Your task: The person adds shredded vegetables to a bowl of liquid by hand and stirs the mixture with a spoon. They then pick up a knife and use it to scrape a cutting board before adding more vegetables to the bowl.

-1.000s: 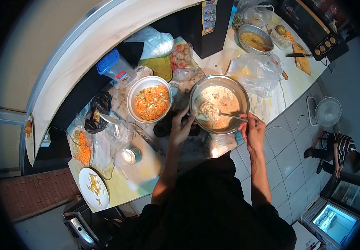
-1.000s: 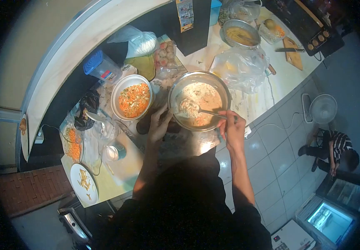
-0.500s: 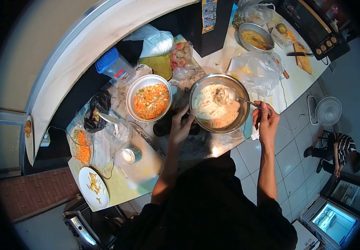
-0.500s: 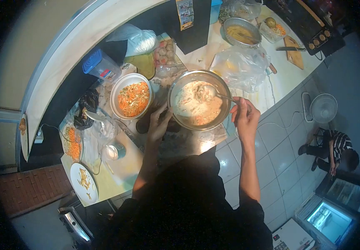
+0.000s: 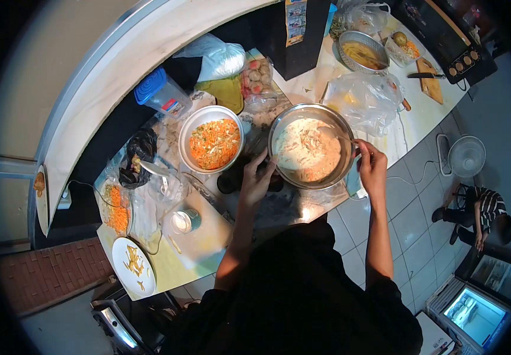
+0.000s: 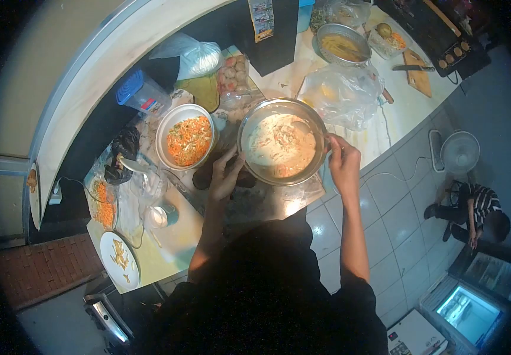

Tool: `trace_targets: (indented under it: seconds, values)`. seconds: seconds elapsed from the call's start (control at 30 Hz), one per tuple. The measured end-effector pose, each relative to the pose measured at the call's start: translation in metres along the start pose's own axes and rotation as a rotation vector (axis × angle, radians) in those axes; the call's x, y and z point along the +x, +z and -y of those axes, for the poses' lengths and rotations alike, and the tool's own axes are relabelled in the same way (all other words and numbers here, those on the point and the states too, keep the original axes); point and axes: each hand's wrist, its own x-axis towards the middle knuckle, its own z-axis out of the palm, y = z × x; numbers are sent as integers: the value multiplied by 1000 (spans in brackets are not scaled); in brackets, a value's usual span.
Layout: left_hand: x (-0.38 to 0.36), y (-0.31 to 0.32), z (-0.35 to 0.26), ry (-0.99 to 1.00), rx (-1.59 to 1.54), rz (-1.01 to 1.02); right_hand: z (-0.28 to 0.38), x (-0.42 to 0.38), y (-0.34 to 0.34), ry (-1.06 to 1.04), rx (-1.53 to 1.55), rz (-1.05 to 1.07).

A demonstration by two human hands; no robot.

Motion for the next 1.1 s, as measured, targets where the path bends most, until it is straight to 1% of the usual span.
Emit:
trace_targets:
  seconds: [0.03,0.1,0.17,0.23,0.3,0.37,0.43,0.47,0.53,0.67,0.77,0.83,0.97,1.03,1.07,1.1]
  values:
    - [0,-1,3,71,38,0,-6,-1,4,9,6,12]
    - [0,-3,6,68,47,-1,-7,-8,13,-14,4,3]
    - [1,-1,4,66,54,10,8,-17,14,171,147,134]
    - [-1,1,-4,23,15,4,6,-23,15,188,148,157]
    - [-1,0,-2,19,8,8,12,-32,18,299,242,187]
    - [-1,-1,-2,15,0,12,18,-38,17,311,268,175]
    - [-1,0,-5,3,30,15,22,-40,14,435,295,119]
    - [-1,0,-4,2,29,16,22,-41,12,436,293,119]
    - [-1,0,-1,-30,-42,12,21,-41,8,481,386,71]
    - [-2,-1,0,24,-16,16,16,-39,-1,433,476,56]
    - [-1,-1,0,-15,71,15,24,-37,-5,381,438,0]
    - [0,-1,6,-7,-62,17,25,-36,-5,270,327,13]
    - [1,0,11,0,-90,15,18,-36,-4,215,255,-29]
    - [2,1,8,74,-59,-18,18,-37,-1,201,223,-9]
    - [1,1,7,74,-59,-17,18,-37,-1,201,222,-10]
    - [-1,1,-5,9,-34,-2,18,-37,-1,185,210,-24]
